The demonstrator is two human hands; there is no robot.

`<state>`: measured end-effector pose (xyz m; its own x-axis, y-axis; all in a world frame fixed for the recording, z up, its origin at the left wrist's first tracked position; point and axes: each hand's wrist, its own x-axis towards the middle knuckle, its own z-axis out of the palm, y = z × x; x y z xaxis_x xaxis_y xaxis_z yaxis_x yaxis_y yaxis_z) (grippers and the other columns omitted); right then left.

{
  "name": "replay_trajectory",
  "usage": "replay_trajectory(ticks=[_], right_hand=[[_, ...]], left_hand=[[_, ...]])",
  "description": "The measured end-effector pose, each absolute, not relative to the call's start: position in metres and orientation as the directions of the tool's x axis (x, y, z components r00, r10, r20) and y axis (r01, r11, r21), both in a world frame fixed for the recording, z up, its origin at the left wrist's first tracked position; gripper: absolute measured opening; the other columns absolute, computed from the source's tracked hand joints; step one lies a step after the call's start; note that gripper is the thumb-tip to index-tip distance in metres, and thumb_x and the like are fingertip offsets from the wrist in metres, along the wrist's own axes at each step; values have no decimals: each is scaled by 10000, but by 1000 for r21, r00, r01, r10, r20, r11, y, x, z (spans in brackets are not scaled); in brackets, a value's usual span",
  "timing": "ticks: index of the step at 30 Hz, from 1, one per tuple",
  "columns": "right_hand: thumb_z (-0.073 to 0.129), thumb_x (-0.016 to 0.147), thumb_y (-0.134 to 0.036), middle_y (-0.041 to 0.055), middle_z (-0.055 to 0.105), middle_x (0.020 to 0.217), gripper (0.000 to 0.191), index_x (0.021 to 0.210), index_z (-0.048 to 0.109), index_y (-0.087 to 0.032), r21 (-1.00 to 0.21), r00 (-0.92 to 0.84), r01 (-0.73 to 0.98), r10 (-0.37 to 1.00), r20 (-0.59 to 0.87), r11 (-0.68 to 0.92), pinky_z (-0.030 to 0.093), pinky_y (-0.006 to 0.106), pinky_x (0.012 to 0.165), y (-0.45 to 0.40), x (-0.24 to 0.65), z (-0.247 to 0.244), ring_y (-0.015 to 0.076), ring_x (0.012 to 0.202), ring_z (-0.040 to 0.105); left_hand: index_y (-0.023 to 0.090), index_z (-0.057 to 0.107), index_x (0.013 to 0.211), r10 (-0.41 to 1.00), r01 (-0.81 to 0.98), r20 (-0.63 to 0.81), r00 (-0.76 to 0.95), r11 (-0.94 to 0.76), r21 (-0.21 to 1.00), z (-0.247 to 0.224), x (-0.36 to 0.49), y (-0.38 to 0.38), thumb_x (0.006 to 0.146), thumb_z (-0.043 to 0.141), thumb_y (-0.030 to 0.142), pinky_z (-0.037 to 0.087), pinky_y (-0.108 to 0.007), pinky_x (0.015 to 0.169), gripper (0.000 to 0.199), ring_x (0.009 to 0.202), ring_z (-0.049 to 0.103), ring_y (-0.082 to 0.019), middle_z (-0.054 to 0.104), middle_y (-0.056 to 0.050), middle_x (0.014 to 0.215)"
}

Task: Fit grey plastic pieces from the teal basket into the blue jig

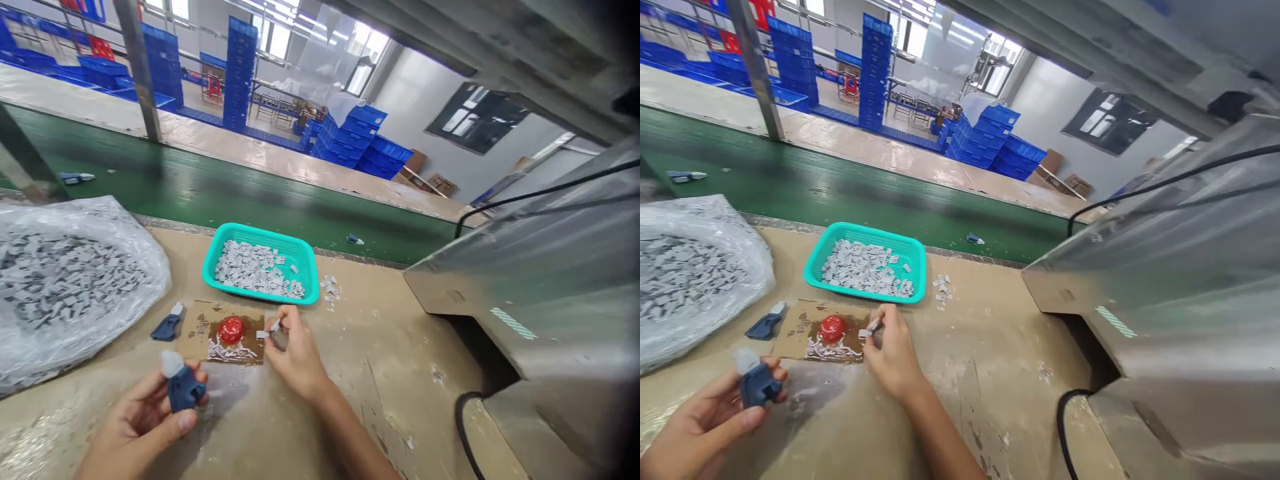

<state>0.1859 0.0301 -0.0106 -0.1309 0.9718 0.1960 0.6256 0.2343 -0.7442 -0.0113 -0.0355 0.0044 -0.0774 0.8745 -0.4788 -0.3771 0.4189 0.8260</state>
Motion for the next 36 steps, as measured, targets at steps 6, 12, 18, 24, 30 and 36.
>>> replay_trajectory(ticks=[6, 12, 18, 24, 30, 36], right_hand=[[449, 709, -120, 20, 582, 805, 211, 856, 333, -218, -745, -112, 637, 980, 161, 196, 427, 284, 667, 31, 188, -12, 169, 729, 565], [475, 714, -134, 9, 592, 781, 209, 850, 344, -224, -730, -114, 642, 971, 211, 234, 417, 275, 659, 27, 188, -1, 155, 689, 547], [493, 710, -146, 4, 588, 777, 215, 855, 358, -227, -718, -70, 654, 964, 257, 239, 404, 260, 625, 26, 185, 10, 141, 629, 479], [493, 711, -134, 8, 586, 779, 219, 856, 354, -221, -724, -102, 639, 962, 254, 258, 426, 270, 654, 20, 177, 14, 146, 677, 532], [507, 740, -144, 12, 575, 819, 221, 893, 369, -223, -729, -83, 624, 951, 297, 282, 440, 295, 707, 18, 168, 14, 158, 759, 559], [547, 718, -126, -10, 591, 776, 328, 926, 324, -246, -854, 7, 474, 969, 246, 213, 435, 293, 671, 13, 165, 25, 156, 736, 528]], left_hand=[[223, 683, 830, 858, -391, -512, -35, 460, 798, 14, -13, -30, 511, 797, 407, 470, -220, 783, 386, 876, 608, -184, 693, -15, 882], [220, 645, 837, 869, -464, -494, 43, 455, 760, 14, -9, -29, 578, 779, 344, 454, -233, 779, 317, 872, 614, -174, 689, -23, 846], [225, 678, 901, 895, -413, -424, 136, 441, 797, 6, -5, -31, 644, 736, 324, 439, -235, 784, 282, 877, 580, -156, 670, -41, 937], [233, 684, 902, 879, -444, -433, 200, 475, 759, 16, -5, -31, 633, 732, 399, 418, -159, 587, 320, 726, 527, -97, 649, -24, 920], [193, 634, 715, 893, -469, -393, 218, 449, 761, 20, -11, -35, 488, 798, 442, 311, -129, 444, 374, 548, 438, -56, 601, 16, 701], [279, 687, 810, 922, -431, -370, 109, 380, 819, 6, -12, -36, 571, 782, 254, 426, -165, 705, 259, 859, 531, -107, 564, 25, 1045]])
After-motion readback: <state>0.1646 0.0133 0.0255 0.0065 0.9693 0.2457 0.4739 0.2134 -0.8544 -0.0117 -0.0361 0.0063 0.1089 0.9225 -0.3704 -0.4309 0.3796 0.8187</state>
